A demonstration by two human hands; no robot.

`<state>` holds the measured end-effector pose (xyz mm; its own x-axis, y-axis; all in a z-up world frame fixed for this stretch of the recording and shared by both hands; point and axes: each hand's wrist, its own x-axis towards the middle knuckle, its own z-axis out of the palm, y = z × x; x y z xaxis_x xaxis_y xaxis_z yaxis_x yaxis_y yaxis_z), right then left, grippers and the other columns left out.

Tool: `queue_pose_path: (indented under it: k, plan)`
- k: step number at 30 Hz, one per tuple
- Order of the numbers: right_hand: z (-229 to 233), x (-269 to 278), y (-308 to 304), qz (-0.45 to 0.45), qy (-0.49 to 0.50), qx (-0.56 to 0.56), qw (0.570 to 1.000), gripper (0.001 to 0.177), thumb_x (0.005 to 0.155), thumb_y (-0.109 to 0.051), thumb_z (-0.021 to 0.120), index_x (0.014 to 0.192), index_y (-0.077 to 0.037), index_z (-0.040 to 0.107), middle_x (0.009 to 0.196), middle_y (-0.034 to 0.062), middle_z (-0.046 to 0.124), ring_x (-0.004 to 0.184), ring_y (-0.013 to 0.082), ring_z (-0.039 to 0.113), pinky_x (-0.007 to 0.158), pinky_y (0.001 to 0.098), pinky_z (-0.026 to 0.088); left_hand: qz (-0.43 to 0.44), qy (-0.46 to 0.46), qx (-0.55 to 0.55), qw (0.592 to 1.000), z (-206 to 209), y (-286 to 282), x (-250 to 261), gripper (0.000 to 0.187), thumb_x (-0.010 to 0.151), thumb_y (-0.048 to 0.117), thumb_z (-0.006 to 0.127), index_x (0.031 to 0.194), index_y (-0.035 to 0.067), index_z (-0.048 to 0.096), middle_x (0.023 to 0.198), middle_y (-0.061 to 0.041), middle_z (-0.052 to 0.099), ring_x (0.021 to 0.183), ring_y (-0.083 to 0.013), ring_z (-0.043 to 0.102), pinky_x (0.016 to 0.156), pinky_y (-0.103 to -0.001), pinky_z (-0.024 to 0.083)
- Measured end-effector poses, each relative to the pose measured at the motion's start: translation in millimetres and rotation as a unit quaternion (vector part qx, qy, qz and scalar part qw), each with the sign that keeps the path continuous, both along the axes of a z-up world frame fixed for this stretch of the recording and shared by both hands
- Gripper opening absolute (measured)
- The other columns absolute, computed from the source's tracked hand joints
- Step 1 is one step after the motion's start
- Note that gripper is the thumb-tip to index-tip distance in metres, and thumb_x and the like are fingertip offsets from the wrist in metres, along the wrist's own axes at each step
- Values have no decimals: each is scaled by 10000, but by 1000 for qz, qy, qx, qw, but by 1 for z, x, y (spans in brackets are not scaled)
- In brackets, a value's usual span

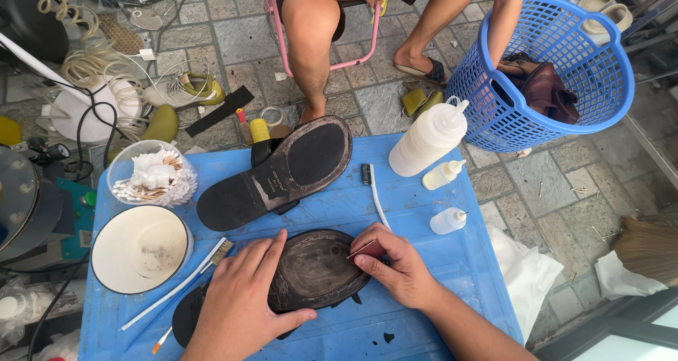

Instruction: The person scrapes the sole of a black sandal with a small metal tool to remove debris and smooth the surface. They repeatedly scrape and wipe the sole while holding the sandal steady on a blue workbench.

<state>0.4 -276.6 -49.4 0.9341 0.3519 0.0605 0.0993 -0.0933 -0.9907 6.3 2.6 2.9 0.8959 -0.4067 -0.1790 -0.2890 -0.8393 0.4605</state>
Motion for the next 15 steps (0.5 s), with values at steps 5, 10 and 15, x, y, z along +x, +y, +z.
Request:
queue_pose_path:
  k: [5,10,15]
  plan:
    - [1,0,2,-1,-10,-23,1000,119,997,-84,649,1084,-2,663,1059,73,657,892,119,669,805,270,543,6,-50,-58,997,-2,2,-1,1240,500,642,904,1482,47,438,1387,-149,550,1292,-337,511,998,-472,375]
    - [0,1,4,-10,-23,-34,999,117,985,-76,661,1075,-3,669,1059,78,661,874,132,665,793,277,542,11,-82,-90,992,-6,5,-5,1213,509,647,896,1468,42,464,1376,-158,572,1292,-342,520,995,-481,381]
    - [-5,0,0,-12,-45,-41,998,122,973,-59,649,1078,-1,665,1067,88,666,884,141,668,800,276,551,5,-107,-103,989,-10,9,-9,1166,531,657,895,1418,25,477,1344,-167,569,1264,-355,513,1021,-510,369]
